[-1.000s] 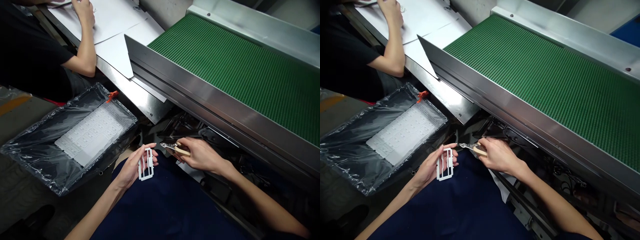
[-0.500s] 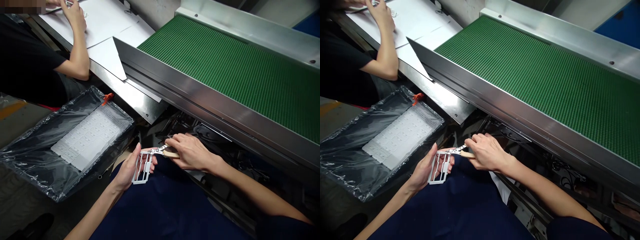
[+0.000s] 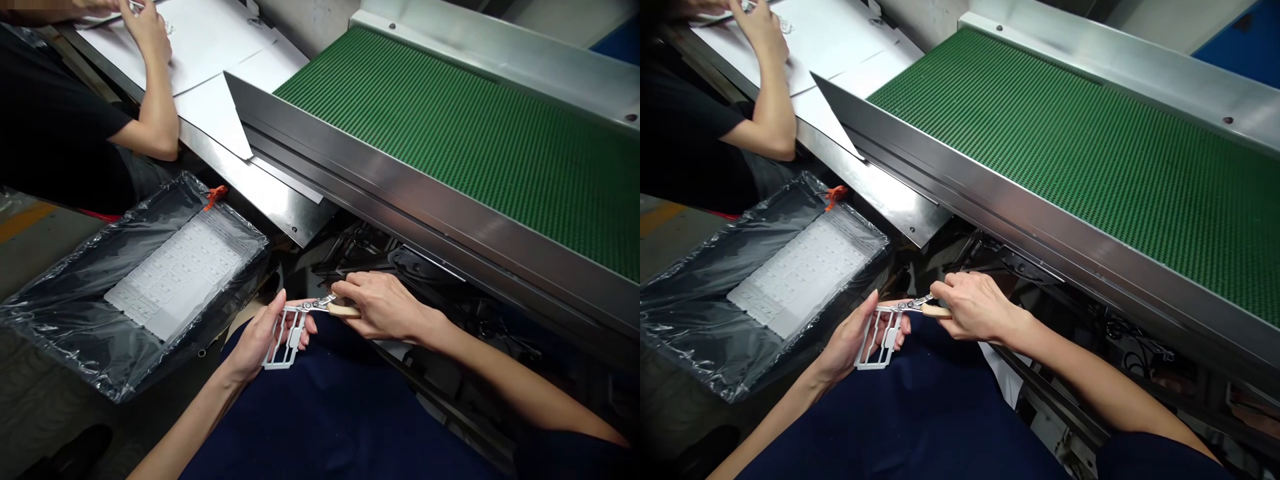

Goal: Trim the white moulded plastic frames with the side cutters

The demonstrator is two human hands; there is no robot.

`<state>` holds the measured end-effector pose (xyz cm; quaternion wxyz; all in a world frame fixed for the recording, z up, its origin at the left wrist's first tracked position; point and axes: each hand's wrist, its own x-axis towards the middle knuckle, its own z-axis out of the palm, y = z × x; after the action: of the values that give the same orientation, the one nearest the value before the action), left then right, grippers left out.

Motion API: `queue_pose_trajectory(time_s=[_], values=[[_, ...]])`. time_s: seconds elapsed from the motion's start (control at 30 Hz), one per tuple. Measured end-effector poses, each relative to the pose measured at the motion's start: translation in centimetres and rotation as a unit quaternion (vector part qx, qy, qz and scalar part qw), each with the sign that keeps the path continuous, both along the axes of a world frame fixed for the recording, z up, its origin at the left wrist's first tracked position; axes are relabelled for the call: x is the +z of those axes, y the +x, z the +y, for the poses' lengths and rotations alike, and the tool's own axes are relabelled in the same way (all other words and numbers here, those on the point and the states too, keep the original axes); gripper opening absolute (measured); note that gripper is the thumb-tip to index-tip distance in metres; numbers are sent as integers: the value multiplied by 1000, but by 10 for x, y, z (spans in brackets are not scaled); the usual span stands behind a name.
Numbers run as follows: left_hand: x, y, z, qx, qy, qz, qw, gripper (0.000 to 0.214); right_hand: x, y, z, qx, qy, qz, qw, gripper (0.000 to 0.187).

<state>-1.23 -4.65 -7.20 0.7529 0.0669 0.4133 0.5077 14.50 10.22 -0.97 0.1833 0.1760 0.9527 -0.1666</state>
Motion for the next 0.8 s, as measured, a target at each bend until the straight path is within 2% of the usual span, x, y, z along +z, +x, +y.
queue_pose_trajectory(time_s=[0.17,0.27,0.43,0.5,0.53,0.6,0.63,0.67,0.73,0.77,0.8], values=[[-2,0,-1,-4,2,-17,1000,54,2,0,0,-5,-12,-10,1000,16],[-1,1,-2,-1,2,-28,1000,54,-1,2,-3,-38,-33,6,999,14],[-1,0,3,14,-24,-57,998,53,-7,8,-5,-185,-116,56,974,18],[-4,-4,8,18,-13,-42,999,45,-7,9,-3,-239,-131,67,960,21],[-7,-8,11,13,0,-13,1000,37,-5,9,-1,-261,-133,71,954,22],[-11,-16,18,-26,33,104,994,23,3,11,0,-300,-128,81,942,22],[-13,-21,22,-63,52,185,979,18,10,12,0,-318,-122,90,936,21],[-15,-25,28,-111,72,275,952,17,18,14,-1,-333,-112,104,930,20],[-18,-31,44,-202,113,412,881,14,39,19,-2,-351,-86,139,922,20],[-19,-31,54,-240,132,454,848,15,52,22,-2,-356,-70,158,918,21],[-18,-29,64,-270,167,459,830,21,65,28,-2,-364,-52,175,913,22]])
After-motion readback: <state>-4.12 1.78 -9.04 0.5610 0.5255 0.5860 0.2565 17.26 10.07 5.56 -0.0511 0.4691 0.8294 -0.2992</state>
